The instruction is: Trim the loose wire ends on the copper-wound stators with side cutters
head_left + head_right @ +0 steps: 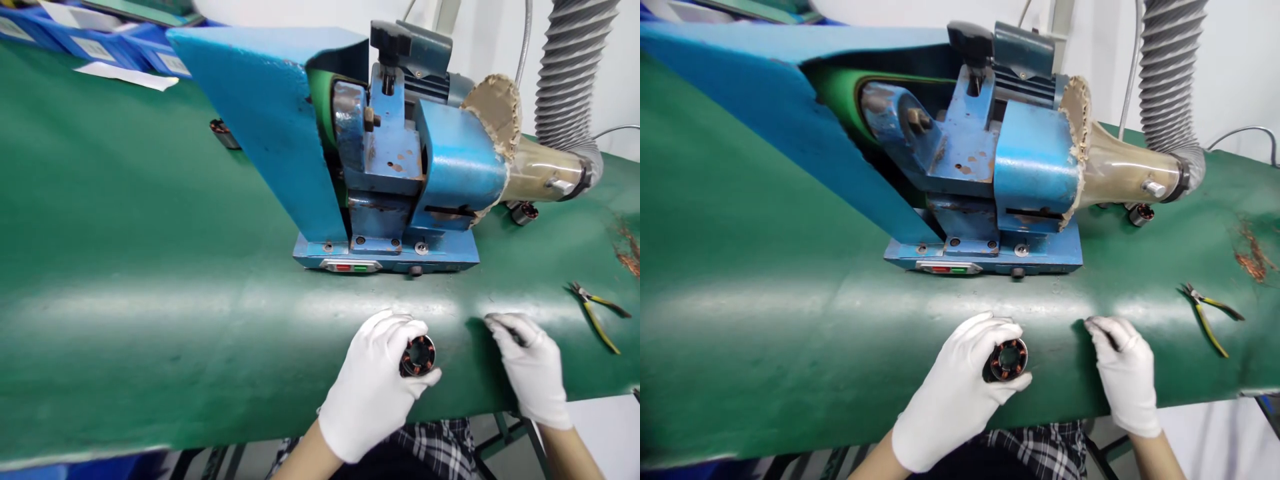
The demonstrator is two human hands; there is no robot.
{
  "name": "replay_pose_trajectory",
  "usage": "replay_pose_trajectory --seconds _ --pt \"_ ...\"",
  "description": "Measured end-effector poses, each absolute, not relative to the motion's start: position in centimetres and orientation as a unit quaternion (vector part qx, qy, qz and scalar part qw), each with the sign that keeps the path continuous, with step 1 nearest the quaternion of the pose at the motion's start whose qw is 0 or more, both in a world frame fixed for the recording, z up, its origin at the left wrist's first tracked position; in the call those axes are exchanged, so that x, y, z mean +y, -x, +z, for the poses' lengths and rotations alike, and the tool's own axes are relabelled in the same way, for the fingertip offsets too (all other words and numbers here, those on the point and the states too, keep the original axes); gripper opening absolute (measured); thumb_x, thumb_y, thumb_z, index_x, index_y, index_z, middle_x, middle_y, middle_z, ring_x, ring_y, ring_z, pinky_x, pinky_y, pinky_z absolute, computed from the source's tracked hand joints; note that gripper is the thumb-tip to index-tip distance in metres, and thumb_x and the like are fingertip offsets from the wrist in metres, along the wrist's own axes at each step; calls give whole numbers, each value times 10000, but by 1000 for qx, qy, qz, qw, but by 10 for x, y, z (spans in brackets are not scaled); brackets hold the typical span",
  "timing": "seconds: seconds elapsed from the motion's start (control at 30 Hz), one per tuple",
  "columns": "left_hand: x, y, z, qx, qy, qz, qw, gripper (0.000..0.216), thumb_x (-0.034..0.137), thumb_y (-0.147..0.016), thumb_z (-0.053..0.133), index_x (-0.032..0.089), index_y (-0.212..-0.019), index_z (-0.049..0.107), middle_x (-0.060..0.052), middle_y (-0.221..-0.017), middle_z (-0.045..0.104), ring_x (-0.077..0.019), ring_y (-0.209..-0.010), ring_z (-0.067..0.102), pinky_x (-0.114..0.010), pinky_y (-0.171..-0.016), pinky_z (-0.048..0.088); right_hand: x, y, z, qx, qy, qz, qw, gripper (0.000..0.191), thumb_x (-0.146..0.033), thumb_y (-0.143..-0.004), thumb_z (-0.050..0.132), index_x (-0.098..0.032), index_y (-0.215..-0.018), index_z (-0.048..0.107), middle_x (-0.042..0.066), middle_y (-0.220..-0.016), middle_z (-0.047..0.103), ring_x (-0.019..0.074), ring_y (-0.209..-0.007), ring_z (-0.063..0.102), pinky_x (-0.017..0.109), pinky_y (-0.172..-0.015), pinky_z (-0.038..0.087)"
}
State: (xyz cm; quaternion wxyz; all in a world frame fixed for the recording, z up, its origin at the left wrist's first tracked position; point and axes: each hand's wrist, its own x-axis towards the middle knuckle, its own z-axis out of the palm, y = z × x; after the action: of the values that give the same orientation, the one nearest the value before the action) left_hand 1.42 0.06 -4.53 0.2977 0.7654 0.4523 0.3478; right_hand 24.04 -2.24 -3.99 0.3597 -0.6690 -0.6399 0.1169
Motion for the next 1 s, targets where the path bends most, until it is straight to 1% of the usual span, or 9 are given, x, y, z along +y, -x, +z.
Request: replay_pose_trajectory --seconds 0.1,0.2,0.3,0.4,0.57,0.7,0.77,0.87,1.0 --pt "2 -13 -45 440 -770 349 303 421 244 -664 774 232 -1012 536 -30 -968 676 -229 -954 631 -456 -930 472 -21 -232 -16 -675 633 115 362 100 -265 -837 631 -260 -935 651 37 -896 700 201 -785 664 311 -712 521" --pt "2 -12 -45 433 -774 352 300 394 232 -686 756 222 -1015 539 -41 -994 675 -227 -978 623 -458 -946 463 -23 -207 -4 -770 567 170 237 312 -197 -870 546 -270 -1174 555 47 -986 714 210 -808 693 299 -697 545" --pt "3 -10 -45 425 -780 347 300 384 207 -689 747 214 -1016 546 -43 -1003 680 -216 -982 627 -439 -952 465 -21 -189 -11 -811 545 193 90 382 -112 -868 443 -231 -1224 511 45 -835 716 208 -661 680 304 -619 538" --pt "5 -6 -43 421 -785 336 306 428 222 -649 783 216 -1017 565 -41 -1033 686 -220 -1021 624 -425 -962 468 -18 -186 -22 -858 499 115 43 436 -7 -803 407 -192 -1162 571 41 -729 669 195 -577 617 303 -568 500" --pt "9 -3 -42 419 -795 307 314 435 272 -616 814 230 -991 598 -37 -1043 688 -233 -1039 619 -444 -979 462 -11 -212 -35 -894 442 -25 69 497 89 -711 362 -146 -1037 654 60 -683 628 203 -587 577 313 -554 470" --pt "9 -3 -45 417 -803 303 300 423 282 -623 812 219 -974 584 -39 -1029 687 -229 -1034 622 -436 -981 465 -17 -259 -38 -839 537 -25 89 471 58 -773 366 -174 -1062 656 74 -781 689 196 -647 625 309 -609 500" --pt "4 -4 -42 422 -806 300 286 452 280 -645 797 209 -1024 561 -60 -1056 677 -239 -1060 612 -447 -986 460 -31 -271 -33 -787 592 -21 171 395 -29 -832 428 -208 -1117 635 83 -911 709 213 -744 660 343 -694 525" --pt "-9 -6 -27 438 -822 286 225 714 350 -666 772 146 -1255 424 -187 -1279 555 -328 -1242 482 -525 -1036 398 -56 -257 -21 -752 582 13 310 409 -130 -831 552 -249 -1223 574 76 -1090 687 243 -927 663 366 -817 528" --pt "-19 -13 -6 378 -865 266 194 908 490 -742 638 89 -1411 174 -268 -1408 407 -381 -1353 327 -566 -1084 316 -64 -205 -23 -837 481 64 254 471 -142 -848 463 -197 -1315 477 119 -1025 714 242 -731 693 348 -604 548"
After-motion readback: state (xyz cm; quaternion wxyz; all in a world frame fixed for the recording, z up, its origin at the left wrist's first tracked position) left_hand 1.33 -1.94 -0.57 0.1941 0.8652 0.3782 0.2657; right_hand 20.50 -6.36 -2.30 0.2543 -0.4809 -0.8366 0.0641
